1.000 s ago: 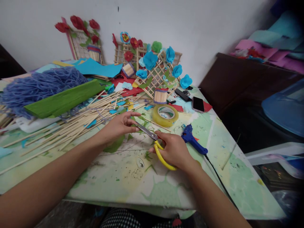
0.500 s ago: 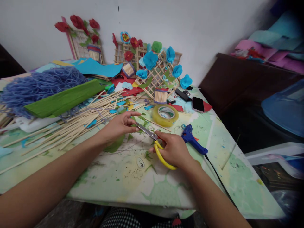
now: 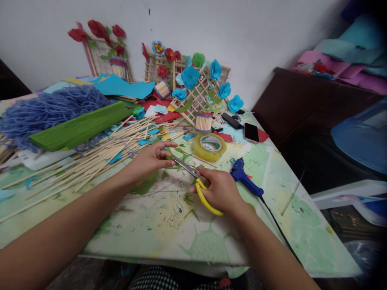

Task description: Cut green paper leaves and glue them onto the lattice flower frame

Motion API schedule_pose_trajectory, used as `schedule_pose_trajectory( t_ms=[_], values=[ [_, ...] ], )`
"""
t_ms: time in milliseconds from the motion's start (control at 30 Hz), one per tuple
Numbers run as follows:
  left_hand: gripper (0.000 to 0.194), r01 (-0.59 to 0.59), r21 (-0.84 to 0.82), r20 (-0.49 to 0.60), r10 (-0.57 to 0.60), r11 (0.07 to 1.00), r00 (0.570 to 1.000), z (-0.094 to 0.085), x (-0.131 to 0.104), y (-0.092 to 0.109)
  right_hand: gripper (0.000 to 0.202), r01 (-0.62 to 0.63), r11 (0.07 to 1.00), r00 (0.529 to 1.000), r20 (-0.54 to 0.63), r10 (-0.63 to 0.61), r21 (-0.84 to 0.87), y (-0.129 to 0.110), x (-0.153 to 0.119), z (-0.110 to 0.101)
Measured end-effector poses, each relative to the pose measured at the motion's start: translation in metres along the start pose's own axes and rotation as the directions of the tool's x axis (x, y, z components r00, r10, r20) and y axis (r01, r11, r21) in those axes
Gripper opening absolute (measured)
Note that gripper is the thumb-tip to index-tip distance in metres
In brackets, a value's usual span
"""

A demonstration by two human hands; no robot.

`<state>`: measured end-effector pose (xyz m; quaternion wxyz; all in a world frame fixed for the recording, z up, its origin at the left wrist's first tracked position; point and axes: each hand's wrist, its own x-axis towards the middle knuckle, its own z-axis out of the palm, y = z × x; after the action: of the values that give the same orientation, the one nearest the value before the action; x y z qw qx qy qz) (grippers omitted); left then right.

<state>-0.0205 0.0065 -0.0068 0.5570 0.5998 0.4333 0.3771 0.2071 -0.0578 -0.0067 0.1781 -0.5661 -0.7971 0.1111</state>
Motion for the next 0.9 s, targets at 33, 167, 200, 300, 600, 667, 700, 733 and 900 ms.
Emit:
schedule_pose_trajectory(
  t_ms=[33, 167, 200, 300, 600, 667, 700, 733, 900],
  values=[
    [0.058, -0.001, 0.002, 0.005, 0.001, 1.000, 1.000, 0.000, 0.000, 0.000, 0.049, 0.000, 1.000, 1.000, 0.002, 0.000, 0.002, 0.000, 0.000, 0.000],
    [0.058, 0.004, 0.003, 0.002, -0.004, 1.000, 1.000, 0.000, -0.001, 0.002, 0.049, -0.006, 1.000, 1.000, 0.012, 0.006, 0.001, 0.000, -0.001, 0.000],
    [0.057, 0.007, -0.002, 0.000, -0.007, 1.000, 1.000, 0.000, -0.001, 0.003, 0.049, -0.008, 1.000, 1.000, 0.017, 0.008, 0.002, 0.000, -0.001, 0.001],
    [0.057, 0.023, -0.025, 0.002, -0.023, 0.999, 1.000, 0.001, -0.002, 0.004, 0.049, -0.010, 1.000, 1.000, 0.027, 0.010, 0.011, 0.000, -0.002, 0.000],
    [0.057, 0.049, -0.025, -0.011, -0.050, 0.998, 0.999, 0.001, -0.003, 0.007, 0.047, -0.018, 1.000, 0.999, 0.033, 0.018, 0.016, -0.002, -0.001, -0.002],
    [0.059, 0.060, -0.014, -0.004, -0.060, 0.998, 0.998, 0.000, -0.002, 0.009, 0.046, -0.011, 1.000, 0.999, 0.032, 0.010, 0.015, -0.002, -0.001, -0.002],
    [0.061, 0.064, -0.007, -0.001, -0.064, 0.998, 0.998, 0.000, -0.002, 0.009, 0.046, -0.006, 1.000, 0.999, 0.033, 0.006, 0.012, -0.001, -0.001, -0.002],
    [0.062, 0.069, 0.004, 0.002, -0.069, 0.998, 0.998, -0.001, -0.002, 0.010, 0.046, -0.001, 1.000, 0.999, 0.034, 0.001, 0.006, -0.001, -0.001, -0.002],
    [0.067, 0.080, 0.056, 0.015, -0.081, 0.995, 0.997, -0.005, 0.000, 0.010, 0.046, 0.015, 0.999, 0.999, 0.046, -0.013, -0.039, -0.001, -0.001, -0.001]
  ],
)
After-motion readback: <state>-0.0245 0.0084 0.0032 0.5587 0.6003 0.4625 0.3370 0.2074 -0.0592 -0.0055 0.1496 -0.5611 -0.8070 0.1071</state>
